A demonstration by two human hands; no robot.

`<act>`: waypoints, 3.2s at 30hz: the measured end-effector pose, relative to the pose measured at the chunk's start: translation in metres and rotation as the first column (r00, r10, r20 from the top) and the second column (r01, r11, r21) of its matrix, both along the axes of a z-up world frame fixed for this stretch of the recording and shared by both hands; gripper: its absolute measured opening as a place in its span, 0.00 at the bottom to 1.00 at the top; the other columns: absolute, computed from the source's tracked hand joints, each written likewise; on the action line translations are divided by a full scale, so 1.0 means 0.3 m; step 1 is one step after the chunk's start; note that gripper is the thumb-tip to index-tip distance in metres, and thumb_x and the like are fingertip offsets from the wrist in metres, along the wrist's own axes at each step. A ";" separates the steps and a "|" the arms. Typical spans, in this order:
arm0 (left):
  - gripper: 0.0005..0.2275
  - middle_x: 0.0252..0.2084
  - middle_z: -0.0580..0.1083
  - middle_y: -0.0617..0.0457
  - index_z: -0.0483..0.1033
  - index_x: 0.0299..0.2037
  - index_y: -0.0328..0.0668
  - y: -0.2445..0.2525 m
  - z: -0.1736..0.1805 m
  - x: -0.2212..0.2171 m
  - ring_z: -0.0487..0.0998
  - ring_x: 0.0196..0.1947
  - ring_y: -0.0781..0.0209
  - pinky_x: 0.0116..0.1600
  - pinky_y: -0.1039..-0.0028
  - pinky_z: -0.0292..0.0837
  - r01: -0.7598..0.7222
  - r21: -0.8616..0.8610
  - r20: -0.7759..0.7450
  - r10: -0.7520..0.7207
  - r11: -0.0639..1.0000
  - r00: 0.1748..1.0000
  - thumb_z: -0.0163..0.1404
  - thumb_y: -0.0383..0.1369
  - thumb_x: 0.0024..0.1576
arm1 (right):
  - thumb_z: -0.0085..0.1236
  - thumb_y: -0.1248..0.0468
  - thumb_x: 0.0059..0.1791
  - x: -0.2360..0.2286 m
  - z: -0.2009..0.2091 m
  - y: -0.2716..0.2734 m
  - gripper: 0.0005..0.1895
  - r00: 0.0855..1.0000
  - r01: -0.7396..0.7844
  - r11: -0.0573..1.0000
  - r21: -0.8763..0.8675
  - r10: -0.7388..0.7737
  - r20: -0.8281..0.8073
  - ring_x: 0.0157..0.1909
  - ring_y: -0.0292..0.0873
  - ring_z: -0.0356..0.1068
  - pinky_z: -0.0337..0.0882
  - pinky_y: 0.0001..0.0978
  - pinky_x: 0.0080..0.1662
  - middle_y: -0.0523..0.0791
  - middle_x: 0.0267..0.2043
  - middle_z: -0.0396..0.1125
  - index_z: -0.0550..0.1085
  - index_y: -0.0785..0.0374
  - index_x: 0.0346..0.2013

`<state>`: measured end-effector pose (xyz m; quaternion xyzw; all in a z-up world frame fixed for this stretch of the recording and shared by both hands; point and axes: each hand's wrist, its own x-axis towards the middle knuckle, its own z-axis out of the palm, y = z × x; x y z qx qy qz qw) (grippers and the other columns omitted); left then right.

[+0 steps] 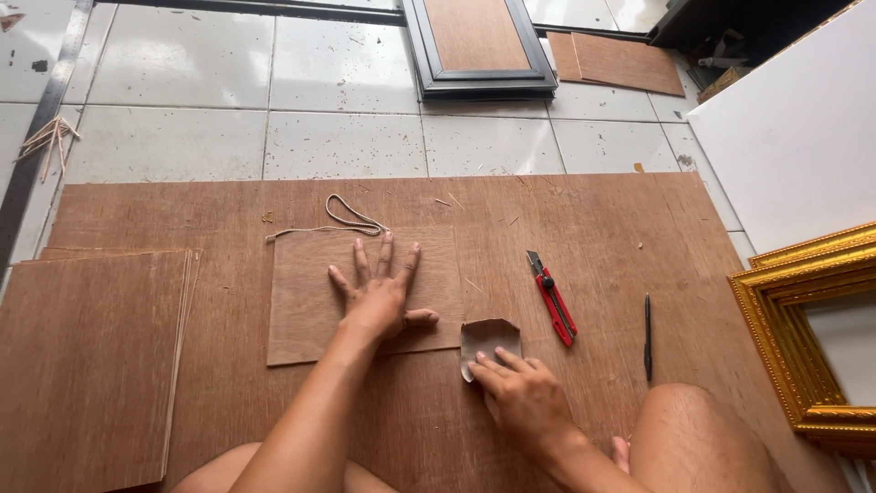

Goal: The person sits on the floor and sands a small rectangular wooden board using a sanding block. They hold the board with one hand and rub the sanding block across the surface repeatedly, occasionally flipping the board to sand different areas.

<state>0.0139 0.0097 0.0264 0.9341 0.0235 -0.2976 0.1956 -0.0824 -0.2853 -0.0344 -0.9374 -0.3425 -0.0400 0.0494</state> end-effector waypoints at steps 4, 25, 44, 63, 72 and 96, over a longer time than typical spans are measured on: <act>0.50 0.91 0.25 0.55 0.43 0.86 0.82 0.055 0.139 -0.058 0.14 0.86 0.32 0.79 0.23 0.09 0.123 -0.054 -0.009 -0.124 0.991 0.992 0.69 0.44 0.59 | 0.64 0.64 0.48 0.040 0.230 0.081 0.16 0.838 0.490 0.799 0.348 -0.322 -0.440 0.34 0.36 0.81 0.77 0.31 0.44 0.37 0.42 0.87 0.87 0.49 0.49; 0.64 0.88 0.11 0.49 0.18 0.87 0.73 -0.173 0.087 -0.087 0.04 0.81 0.21 0.73 0.15 0.08 0.403 0.065 -0.036 -0.401 0.913 0.915 0.50 0.73 0.45 | 0.59 0.70 0.48 0.154 0.087 0.037 0.14 0.673 0.730 0.394 0.558 -0.553 -0.490 0.29 0.37 0.57 0.61 0.36 0.36 0.36 0.26 0.58 0.64 0.51 0.28; 0.55 0.89 0.43 0.42 0.48 0.87 0.63 -0.053 -0.025 -0.032 0.36 0.86 0.19 0.76 0.14 0.34 0.057 0.062 0.287 -0.073 0.996 0.955 0.69 0.62 0.52 | 0.61 0.35 0.53 0.412 0.182 0.054 0.18 0.812 0.540 0.831 -0.132 -0.556 -0.177 0.56 0.48 0.80 0.78 0.52 0.54 0.36 0.49 0.75 0.84 0.36 0.49; 0.61 0.90 0.34 0.42 0.40 0.88 0.63 -0.032 0.081 -0.044 0.29 0.86 0.18 0.77 0.15 0.30 0.107 0.109 0.123 -0.120 0.988 0.985 0.68 0.67 0.49 | 0.49 0.46 0.65 0.783 0.604 0.124 0.23 0.606 0.788 0.429 0.441 -0.419 -0.676 0.56 0.49 0.74 0.73 0.39 0.49 0.49 0.56 0.75 0.71 0.57 0.66; 0.68 0.86 0.08 0.47 0.11 0.85 0.69 -0.022 -0.031 -0.021 0.01 0.78 0.22 0.70 0.13 0.11 0.050 0.045 0.020 -0.051 0.998 0.999 0.58 0.72 0.48 | 0.72 0.53 0.42 0.335 0.173 -0.061 0.21 0.590 0.458 0.840 -0.292 -0.532 -0.607 0.32 0.37 0.61 0.57 0.36 0.37 0.38 0.24 0.62 0.63 0.50 0.23; 0.71 0.89 0.15 0.52 0.16 0.86 0.62 -0.002 -0.012 0.022 0.15 0.86 0.27 0.83 0.29 0.27 0.044 0.234 -0.011 -0.043 0.971 0.999 0.62 0.75 0.45 | 0.12 0.37 0.61 0.447 0.207 0.444 0.40 0.826 0.191 0.962 -0.195 -0.265 -0.498 0.91 0.43 0.18 0.15 0.72 0.81 0.34 0.92 0.20 0.33 0.44 0.88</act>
